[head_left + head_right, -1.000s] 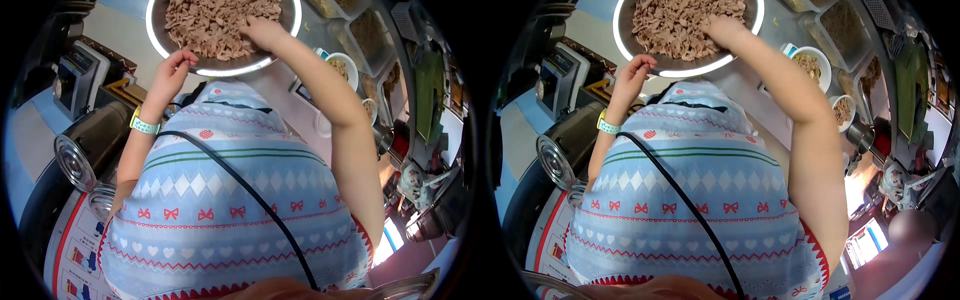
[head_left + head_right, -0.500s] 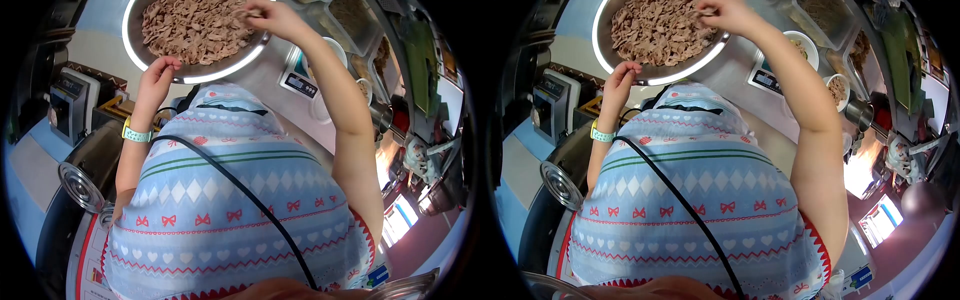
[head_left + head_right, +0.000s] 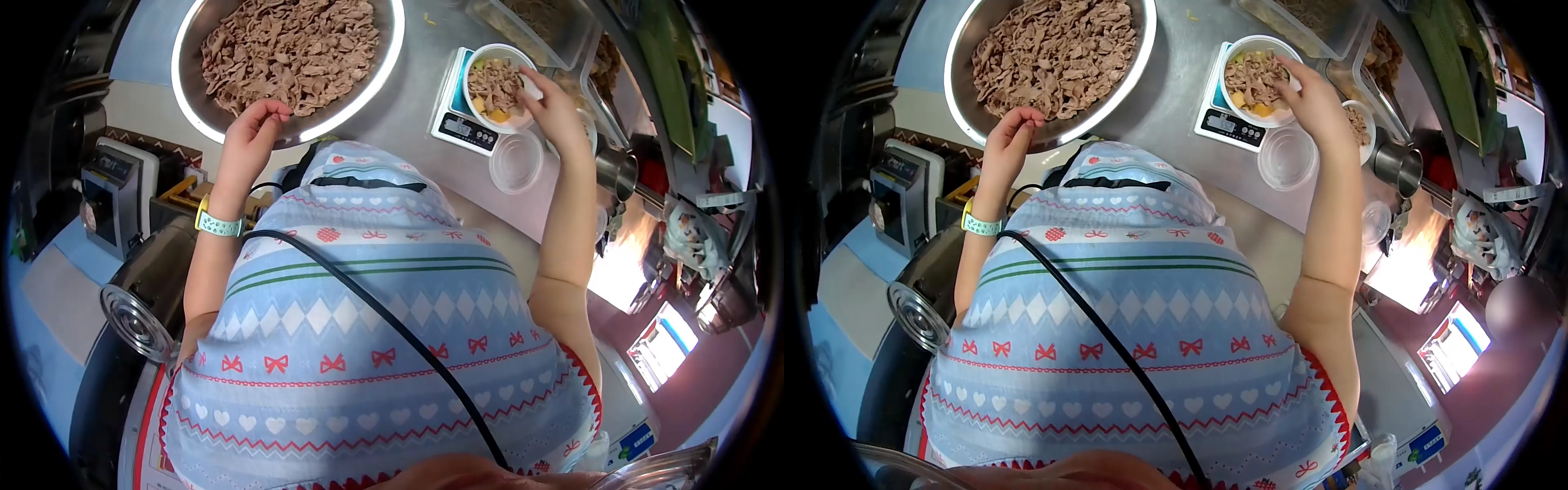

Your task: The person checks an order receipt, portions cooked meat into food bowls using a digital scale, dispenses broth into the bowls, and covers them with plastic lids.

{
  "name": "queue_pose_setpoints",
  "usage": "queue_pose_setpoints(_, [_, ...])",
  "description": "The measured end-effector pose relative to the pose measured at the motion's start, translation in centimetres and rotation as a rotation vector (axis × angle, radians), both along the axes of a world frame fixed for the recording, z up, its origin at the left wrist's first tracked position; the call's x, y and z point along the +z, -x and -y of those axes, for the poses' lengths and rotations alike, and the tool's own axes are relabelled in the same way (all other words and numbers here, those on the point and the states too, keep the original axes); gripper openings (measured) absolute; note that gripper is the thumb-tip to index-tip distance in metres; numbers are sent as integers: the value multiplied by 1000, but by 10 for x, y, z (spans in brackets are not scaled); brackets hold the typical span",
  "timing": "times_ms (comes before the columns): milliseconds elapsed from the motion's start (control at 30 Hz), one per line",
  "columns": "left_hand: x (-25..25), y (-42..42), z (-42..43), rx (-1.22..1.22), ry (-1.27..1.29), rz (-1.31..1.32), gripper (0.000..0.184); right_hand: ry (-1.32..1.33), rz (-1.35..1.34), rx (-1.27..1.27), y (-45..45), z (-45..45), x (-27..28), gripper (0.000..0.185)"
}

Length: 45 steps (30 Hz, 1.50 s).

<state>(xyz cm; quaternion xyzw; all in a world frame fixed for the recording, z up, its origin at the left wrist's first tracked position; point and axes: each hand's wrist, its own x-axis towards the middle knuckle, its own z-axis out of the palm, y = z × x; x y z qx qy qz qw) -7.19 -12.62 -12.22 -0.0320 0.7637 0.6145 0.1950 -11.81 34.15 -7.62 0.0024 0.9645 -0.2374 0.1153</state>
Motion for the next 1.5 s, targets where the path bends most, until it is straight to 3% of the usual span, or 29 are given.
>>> queue_pose_setpoints(33, [0, -2, -1, -1, 13, -4, 15, -21, 65, -105, 1, 20, 18, 38])
queue_pose_setpoints(100, [-2, -4, -1, 7, 9, -5, 16, 255, -172, 35, 7, 56, 4, 33])
queue_pose_setpoints(167, [-4, -4, -4, -7, -2, -15, 16, 379, -183, 254, 11, 126, 0, 29])
queue_pose_setpoints(233, [-1, -9, -7, 47, -32, -7, 17, 376, -269, 449, 25, 204, -49, 32])
queue_pose_setpoints(333, [-1, -14, -2, 35, -67, 21, 16, -8, 8, 648, 30, 293, -71, 42])
queue_pose_setpoints(400, [-7, -17, 6, -5, -66, 12, 16, -130, -23, 636, 25, 313, -70, 43])
queue_pose_setpoints(467, [-3, -21, 11, 54, -52, 26, 17, -374, 243, 596, 25, 321, -78, 48])
queue_pose_setpoints(633, [3, -26, 18, 83, 37, 46, 17, -281, 179, 619, 29, 323, -104, 50])
queue_pose_setpoints(700, [0, -23, 22, 53, 36, 58, 17, -261, 146, 499, 25, 317, -100, 45])
queue_pose_setpoints(933, [-4, -14, 31, 5, -44, 38, 15, -171, 96, 514, 36, 308, -110, 30])
queue_pose_setpoints(1000, [-6, -13, 33, 12, -62, 28, 15, 88, 37, 452, 38, 296, -92, 23])
queue_pose_setpoints(1133, [1, -12, 30, 9, -39, 29, 15, 230, -25, 442, 51, 281, -86, 20])
queue_pose_setpoints(1200, [3, -11, 28, 43, -53, 43, 15, 534, -136, 303, 51, 252, -66, 19])
queue_pose_setpoints(1267, [3, -12, 26, 58, -63, 31, 15, 732, -22, 109, 44, 210, -41, 17])
queue_pose_setpoints(1400, [-1, -10, 20, 38, -53, 40, 15, 938, 34, -212, 23, 101, -14, 22])
queue_pose_setpoints(1467, [-4, -9, 12, 42, -67, 45, 15, 545, -131, -225, 11, 58, -7, 26])
queue_pose_setpoints(1500, [-6, -9, 7, 41, -80, 51, 15, 543, -130, -221, 4, 45, -9, 26])
